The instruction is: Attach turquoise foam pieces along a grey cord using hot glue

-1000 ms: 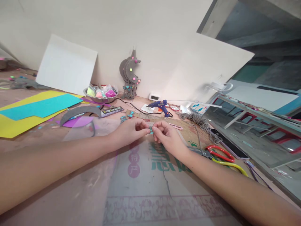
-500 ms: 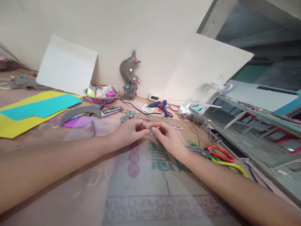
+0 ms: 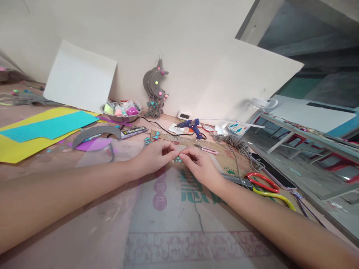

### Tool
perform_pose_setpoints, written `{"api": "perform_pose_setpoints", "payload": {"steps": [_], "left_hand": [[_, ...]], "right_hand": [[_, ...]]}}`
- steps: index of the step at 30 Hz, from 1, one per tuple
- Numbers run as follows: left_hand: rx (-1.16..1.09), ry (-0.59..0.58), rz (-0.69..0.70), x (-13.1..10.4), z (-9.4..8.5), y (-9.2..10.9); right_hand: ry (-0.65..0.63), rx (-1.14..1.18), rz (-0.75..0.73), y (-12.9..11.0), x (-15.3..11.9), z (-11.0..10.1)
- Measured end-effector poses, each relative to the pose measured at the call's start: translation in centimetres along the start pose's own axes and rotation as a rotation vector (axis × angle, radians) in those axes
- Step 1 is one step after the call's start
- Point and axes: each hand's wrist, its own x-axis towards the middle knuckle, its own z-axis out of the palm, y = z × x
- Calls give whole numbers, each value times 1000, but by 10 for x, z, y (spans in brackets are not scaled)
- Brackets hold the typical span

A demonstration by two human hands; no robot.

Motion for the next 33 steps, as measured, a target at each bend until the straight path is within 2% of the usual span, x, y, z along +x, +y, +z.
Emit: {"api": "perform_pose_setpoints", "payload": {"steps": [3,7,10,13,15,23,33], "left_hand": [[4,-4,-7,-1,0,1],[26,10,-4,-1,1,1],[0,13,-26,-1,1,0],[-38,34,-75,0,2,-1],[-55,47,-98,0,2,-2],[-109,68,-127,-1,1,-1],[-47,83,-61,1,0,-1]], "right_hand": [[-12,20,-2,-1,0,-1],[1,92,84,-1,-1,-2],[151,205,103,2,-1,-5],[348,338,46,3,-2,-9],[392,363,20,4,-2,-11],[241,195,67,4,1,-11],[151,199,63,9,0,-6]]}}
